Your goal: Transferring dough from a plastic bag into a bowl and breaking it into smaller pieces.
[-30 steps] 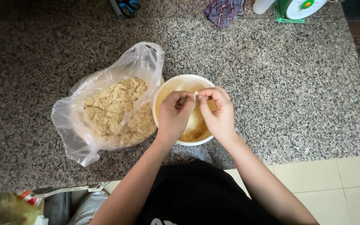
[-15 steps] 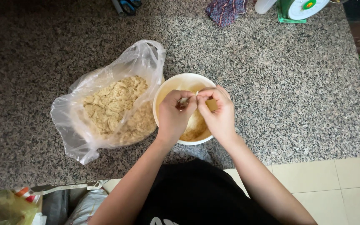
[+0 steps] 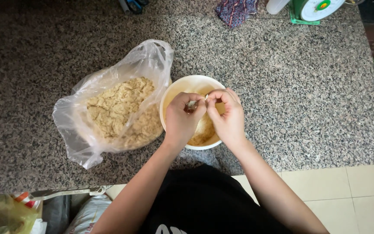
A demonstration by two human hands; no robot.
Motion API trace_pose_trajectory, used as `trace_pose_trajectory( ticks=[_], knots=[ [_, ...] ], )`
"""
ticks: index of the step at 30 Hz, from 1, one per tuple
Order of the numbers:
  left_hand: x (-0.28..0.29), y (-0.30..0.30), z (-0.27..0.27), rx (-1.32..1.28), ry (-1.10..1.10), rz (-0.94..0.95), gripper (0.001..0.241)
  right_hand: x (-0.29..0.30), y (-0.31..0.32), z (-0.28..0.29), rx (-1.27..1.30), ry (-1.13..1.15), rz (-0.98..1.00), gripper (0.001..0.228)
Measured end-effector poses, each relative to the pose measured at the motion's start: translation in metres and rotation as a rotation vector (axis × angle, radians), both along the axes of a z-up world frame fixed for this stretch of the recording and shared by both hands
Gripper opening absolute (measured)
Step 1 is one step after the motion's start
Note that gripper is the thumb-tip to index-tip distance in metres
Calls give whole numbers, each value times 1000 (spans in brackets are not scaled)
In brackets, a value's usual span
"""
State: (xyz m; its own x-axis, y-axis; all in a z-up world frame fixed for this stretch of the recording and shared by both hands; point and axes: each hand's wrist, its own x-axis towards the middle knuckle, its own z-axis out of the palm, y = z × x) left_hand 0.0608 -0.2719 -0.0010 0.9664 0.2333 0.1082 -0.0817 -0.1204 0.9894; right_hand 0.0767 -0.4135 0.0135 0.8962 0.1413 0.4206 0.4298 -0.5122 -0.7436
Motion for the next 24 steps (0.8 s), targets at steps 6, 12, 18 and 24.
trace_pose_trajectory(
  ticks=[6, 12, 18, 24],
  knots=[
    [-4, 2, 9, -36, -11, -17, 12, -3, 3, 6, 26, 76, -47, 6],
    [-4, 1, 5, -84, -1, -6, 12, -4, 3, -2, 155, 90, -34, 3],
    [-4, 1, 3, -87, -14, 19, 12, -4, 0, -7, 245, 102, -17, 4],
    [-4, 0, 5, -88, -43, 43, 12, -3, 1, -10, 406, 117, 16, 5]
  ],
)
